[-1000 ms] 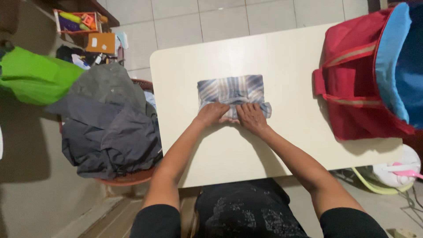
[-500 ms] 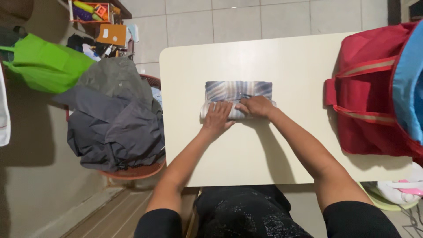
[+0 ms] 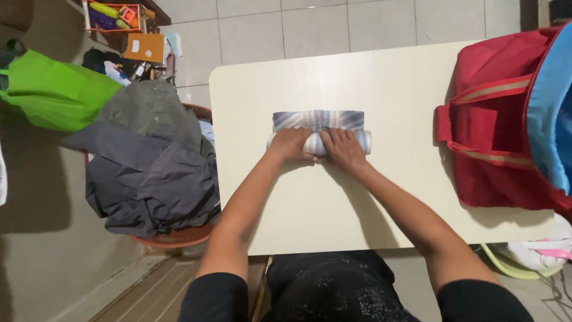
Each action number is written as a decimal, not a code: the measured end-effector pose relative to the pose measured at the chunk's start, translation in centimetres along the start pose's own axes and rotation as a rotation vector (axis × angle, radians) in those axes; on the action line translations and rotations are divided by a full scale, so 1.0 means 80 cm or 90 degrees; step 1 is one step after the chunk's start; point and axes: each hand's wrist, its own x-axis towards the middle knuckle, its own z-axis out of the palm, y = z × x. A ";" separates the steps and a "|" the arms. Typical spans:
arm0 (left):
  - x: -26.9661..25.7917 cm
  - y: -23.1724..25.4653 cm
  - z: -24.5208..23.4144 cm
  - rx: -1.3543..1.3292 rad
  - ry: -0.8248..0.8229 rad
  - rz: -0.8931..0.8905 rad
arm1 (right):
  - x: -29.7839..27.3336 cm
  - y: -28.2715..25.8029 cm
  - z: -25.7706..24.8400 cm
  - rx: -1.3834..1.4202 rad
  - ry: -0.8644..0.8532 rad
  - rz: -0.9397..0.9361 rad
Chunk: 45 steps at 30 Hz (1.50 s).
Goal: The person places several toiletries into a small beige pouch and puts the pouch into a red and blue bag. Then, the person folds a plaid shirt on the table and places it into the bag.
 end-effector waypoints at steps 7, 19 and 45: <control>0.003 -0.017 0.042 0.232 0.218 0.137 | 0.029 0.054 0.033 0.162 -0.139 -0.012; 0.070 -0.043 0.015 0.144 0.262 0.157 | 0.094 0.092 0.008 0.230 -0.259 0.052; -0.032 0.070 0.140 -0.672 0.636 -0.232 | 0.012 0.051 -0.012 0.866 -0.264 0.176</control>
